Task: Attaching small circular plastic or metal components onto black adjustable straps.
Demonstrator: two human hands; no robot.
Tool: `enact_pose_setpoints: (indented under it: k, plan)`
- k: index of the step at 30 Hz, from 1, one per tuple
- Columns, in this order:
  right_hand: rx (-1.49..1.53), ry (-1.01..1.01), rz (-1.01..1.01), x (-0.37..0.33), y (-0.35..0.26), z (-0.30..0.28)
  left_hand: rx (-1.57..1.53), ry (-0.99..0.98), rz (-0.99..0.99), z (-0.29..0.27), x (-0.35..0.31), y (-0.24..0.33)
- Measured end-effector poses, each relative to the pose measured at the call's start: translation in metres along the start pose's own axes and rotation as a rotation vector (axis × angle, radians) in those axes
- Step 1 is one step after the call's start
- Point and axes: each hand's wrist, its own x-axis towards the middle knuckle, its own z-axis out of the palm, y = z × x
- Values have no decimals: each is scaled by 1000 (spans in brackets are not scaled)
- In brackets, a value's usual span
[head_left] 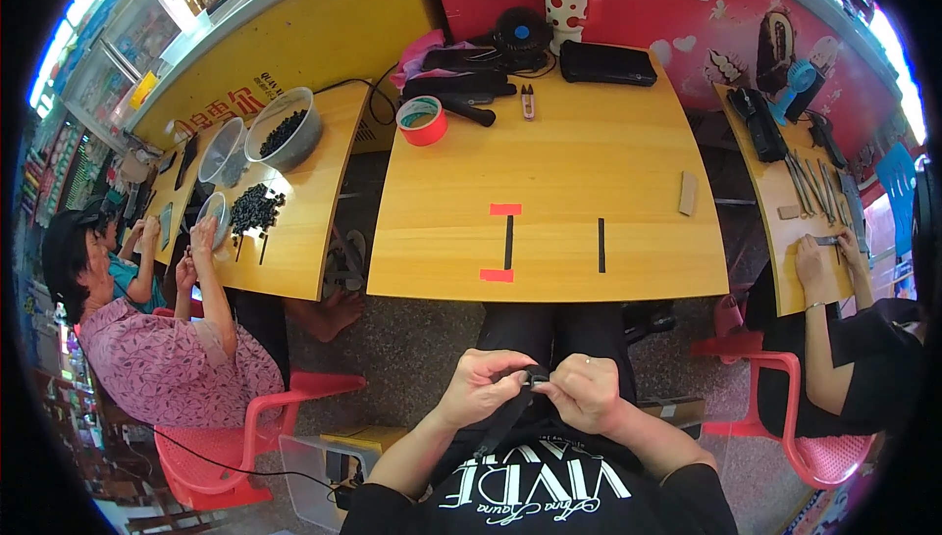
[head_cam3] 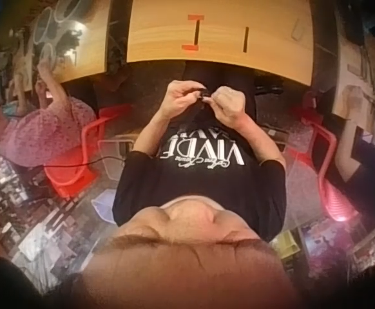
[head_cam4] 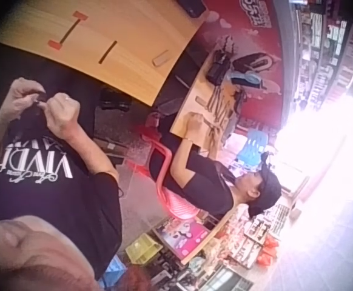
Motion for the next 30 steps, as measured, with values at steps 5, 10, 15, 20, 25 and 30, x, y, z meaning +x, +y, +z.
enact_pose_setpoints:
  k: [5, 10, 15, 20, 25, 30]
  plan:
    - [-81, -64, -126, 7, -6, -10, -428, 29, -266, 5, -3, 4]
    - [-117, -39, -250, 7, -10, -10, -187, 37, -78, 6, -7, 4]
    - [-107, -19, -191, 1, -12, -10, -90, 47, -66, 9, -9, 4]
    - [80, -44, 116, 6, -15, -9, -631, -138, -349, -2, -5, 6]
    - [-25, -136, 264, 15, -22, -25, -785, -163, -469, 4, -3, 11]
    - [409, -282, 606, 9, -14, -31, -616, -72, -377, 15, -11, 10]
